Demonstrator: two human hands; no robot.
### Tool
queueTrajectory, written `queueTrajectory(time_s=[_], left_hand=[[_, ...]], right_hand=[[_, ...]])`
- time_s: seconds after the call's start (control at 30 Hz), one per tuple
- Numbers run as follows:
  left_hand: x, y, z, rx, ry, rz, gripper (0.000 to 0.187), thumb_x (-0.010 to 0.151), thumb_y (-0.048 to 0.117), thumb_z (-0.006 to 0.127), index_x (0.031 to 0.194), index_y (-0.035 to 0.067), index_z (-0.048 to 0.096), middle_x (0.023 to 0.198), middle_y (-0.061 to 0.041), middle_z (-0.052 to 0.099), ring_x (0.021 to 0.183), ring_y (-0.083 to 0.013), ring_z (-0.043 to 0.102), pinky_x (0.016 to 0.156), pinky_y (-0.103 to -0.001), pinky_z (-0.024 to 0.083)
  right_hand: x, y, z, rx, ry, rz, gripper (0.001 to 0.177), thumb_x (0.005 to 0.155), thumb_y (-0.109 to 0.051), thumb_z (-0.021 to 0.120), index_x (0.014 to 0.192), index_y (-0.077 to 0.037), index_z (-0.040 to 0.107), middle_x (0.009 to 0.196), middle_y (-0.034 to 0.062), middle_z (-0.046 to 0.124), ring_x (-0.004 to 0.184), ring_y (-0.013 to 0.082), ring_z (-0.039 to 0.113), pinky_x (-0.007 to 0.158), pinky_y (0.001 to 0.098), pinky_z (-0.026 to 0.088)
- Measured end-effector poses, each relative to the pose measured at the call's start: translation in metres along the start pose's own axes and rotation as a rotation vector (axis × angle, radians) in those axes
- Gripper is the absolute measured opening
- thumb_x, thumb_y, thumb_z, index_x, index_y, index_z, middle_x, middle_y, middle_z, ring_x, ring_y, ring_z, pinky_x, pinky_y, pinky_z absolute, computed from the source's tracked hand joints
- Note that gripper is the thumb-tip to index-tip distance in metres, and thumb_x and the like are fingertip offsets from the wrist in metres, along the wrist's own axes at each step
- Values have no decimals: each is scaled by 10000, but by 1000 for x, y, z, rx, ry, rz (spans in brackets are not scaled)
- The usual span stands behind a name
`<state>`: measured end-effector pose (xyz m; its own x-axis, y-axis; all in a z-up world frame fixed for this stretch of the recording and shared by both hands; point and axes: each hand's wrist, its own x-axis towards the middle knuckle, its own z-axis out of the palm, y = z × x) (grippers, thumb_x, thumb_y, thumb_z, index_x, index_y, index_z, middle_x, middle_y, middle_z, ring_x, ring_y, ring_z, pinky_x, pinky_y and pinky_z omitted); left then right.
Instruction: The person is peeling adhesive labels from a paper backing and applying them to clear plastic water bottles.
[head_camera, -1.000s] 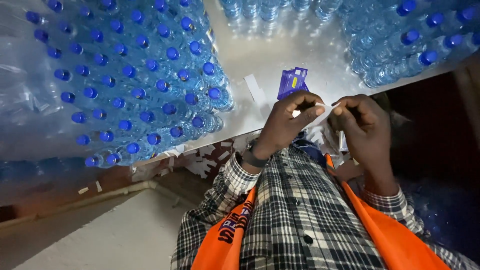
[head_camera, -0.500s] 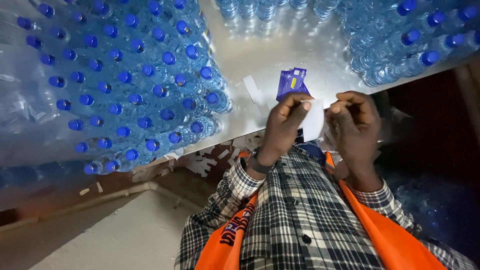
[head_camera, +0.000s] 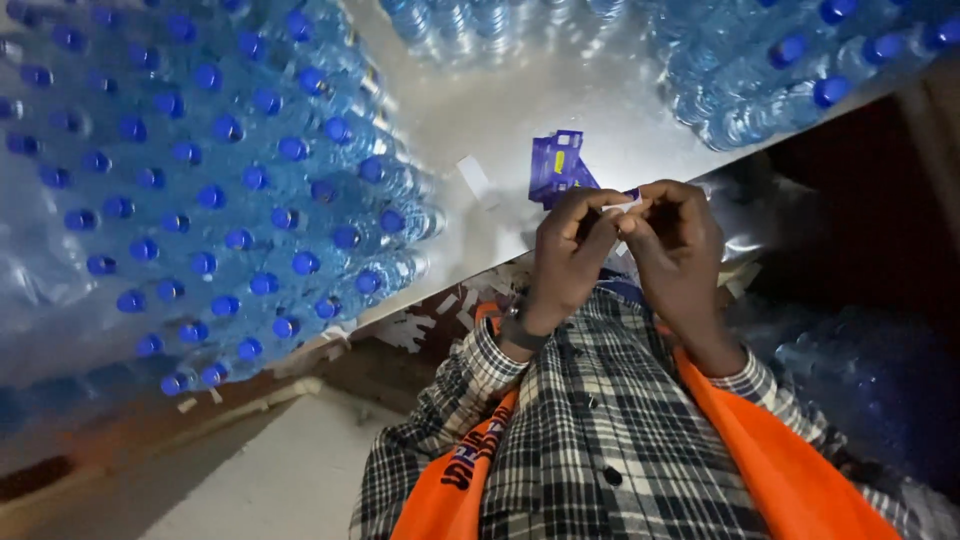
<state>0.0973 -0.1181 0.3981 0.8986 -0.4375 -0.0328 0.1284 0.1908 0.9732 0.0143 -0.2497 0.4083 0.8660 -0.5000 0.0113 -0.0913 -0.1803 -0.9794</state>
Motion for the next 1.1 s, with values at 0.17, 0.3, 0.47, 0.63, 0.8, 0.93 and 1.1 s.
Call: queueTrajectory(time_s=[0.17, 0.3, 0.47, 0.63, 0.8, 0.93, 1.1], left_hand=[[6, 10, 10, -53, -65, -63, 190, 1208, 196, 591, 1296, 90, 723, 795, -83, 578, 700, -108, 573, 659, -292, 530], [5, -15, 12, -115, -26, -187, 210, 1188, 219, 612, 1286, 88, 742, 797, -56, 604, 725, -89, 601, 654, -267, 538], [16, -36, -1, -124, 123, -321, 301, 1164, 283, 614, 1325, 50, 717, 807, -77, 600, 773, -102, 623, 662, -241, 554], [33, -56, 11, 226, 175, -2, 212, 1169, 285, 632, 1282, 128, 717, 1108, -161, 655, 1033, -362, 715, 926, -469, 599], [12, -108, 69, 402, -126, 150, 361, 1059, 20, 684, 1397, 135, 638, 1321, -110, 626, 1165, -346, 721, 1007, -489, 661], [27, -125, 88, 371, -328, 158, 618, 1055, 256, 790, 1576, 136, 478, 1487, -183, 549, 1207, -449, 733, 960, -540, 668], [87, -213, 113, 439, -210, -69, 709, 971, 308, 841, 1535, 51, 495, 1390, -284, 612, 1107, -553, 732, 949, -627, 658]], right_hand=[[8, 4, -11, -21, 26, -21, 195, 1191, -48, 668, 1323, 80, 605, 1035, 234, 695, 913, 330, 768, 803, 452, 650], [13, 22, -18, 97, 71, 111, 161, 1204, -81, 664, 1272, 56, 613, 1004, 178, 619, 962, 307, 736, 813, 420, 627], [1, 91, -57, 253, 180, 365, 126, 1202, -124, 627, 1226, -5, 594, 958, 69, 570, 890, 175, 671, 853, 354, 588], [-26, 120, -93, -438, -249, 564, 659, 1036, -423, 773, 1459, 67, 648, 1348, 358, 700, 1211, 585, 698, 932, 672, 599], [-2, 65, -60, 315, 134, 530, 479, 1114, -299, 707, 1443, -19, 501, 1329, 188, 630, 1200, 334, 705, 987, 456, 582], [20, 53, -69, 142, 377, 451, 175, 1146, -137, 682, 1275, -53, 599, 1084, 71, 621, 1019, 159, 632, 858, 311, 489], [6, 118, -106, 202, 576, 378, 193, 1095, -110, 749, 1245, -60, 640, 1024, 102, 615, 818, 169, 687, 787, 268, 568]])
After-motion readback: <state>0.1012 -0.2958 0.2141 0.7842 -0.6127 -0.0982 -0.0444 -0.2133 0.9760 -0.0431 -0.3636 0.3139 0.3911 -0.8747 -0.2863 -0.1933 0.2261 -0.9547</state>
